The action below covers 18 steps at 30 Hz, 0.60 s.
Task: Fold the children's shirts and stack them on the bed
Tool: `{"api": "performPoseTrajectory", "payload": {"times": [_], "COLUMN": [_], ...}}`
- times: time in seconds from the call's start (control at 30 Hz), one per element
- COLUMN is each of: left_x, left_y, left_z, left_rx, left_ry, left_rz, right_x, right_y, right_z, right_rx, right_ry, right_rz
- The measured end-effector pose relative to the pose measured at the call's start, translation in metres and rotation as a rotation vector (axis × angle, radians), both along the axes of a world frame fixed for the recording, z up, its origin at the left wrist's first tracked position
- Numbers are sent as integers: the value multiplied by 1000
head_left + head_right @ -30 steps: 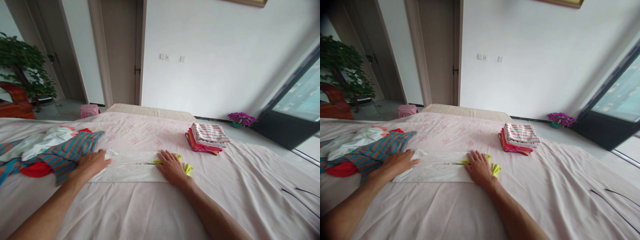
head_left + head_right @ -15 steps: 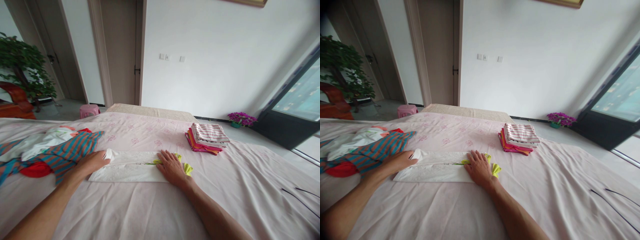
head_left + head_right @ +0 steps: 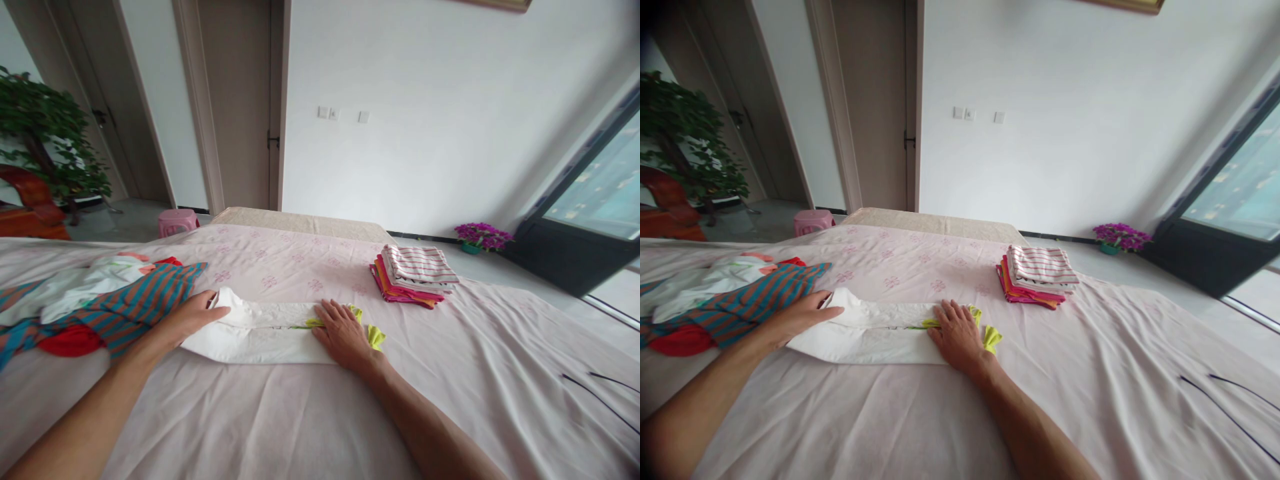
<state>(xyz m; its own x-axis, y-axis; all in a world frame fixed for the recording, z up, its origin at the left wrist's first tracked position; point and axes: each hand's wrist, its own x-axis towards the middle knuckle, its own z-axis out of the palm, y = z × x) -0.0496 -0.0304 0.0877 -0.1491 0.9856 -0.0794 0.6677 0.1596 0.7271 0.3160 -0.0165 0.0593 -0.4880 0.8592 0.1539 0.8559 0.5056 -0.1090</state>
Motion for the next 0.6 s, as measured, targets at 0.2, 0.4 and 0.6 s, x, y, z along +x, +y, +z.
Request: {"api": "performPoseTrajectory", "payload": {"times": [0.2, 0.4, 0.6], "left_x": [30, 56, 79], "left_y": [-13, -17, -20], "left_z": [19, 18, 22], "left_rx": [-15, 58, 37], "left_ry": [-390, -438, -635], "left_rz": [-42, -35, -69], "right_x": [0, 0, 0], "right_y": [0, -1, 0], "right_z": [-1, 1, 0], "right_rx": [6, 17, 13], "right_ry": [-2, 4, 2], "right_rz": [11, 13, 14]}}
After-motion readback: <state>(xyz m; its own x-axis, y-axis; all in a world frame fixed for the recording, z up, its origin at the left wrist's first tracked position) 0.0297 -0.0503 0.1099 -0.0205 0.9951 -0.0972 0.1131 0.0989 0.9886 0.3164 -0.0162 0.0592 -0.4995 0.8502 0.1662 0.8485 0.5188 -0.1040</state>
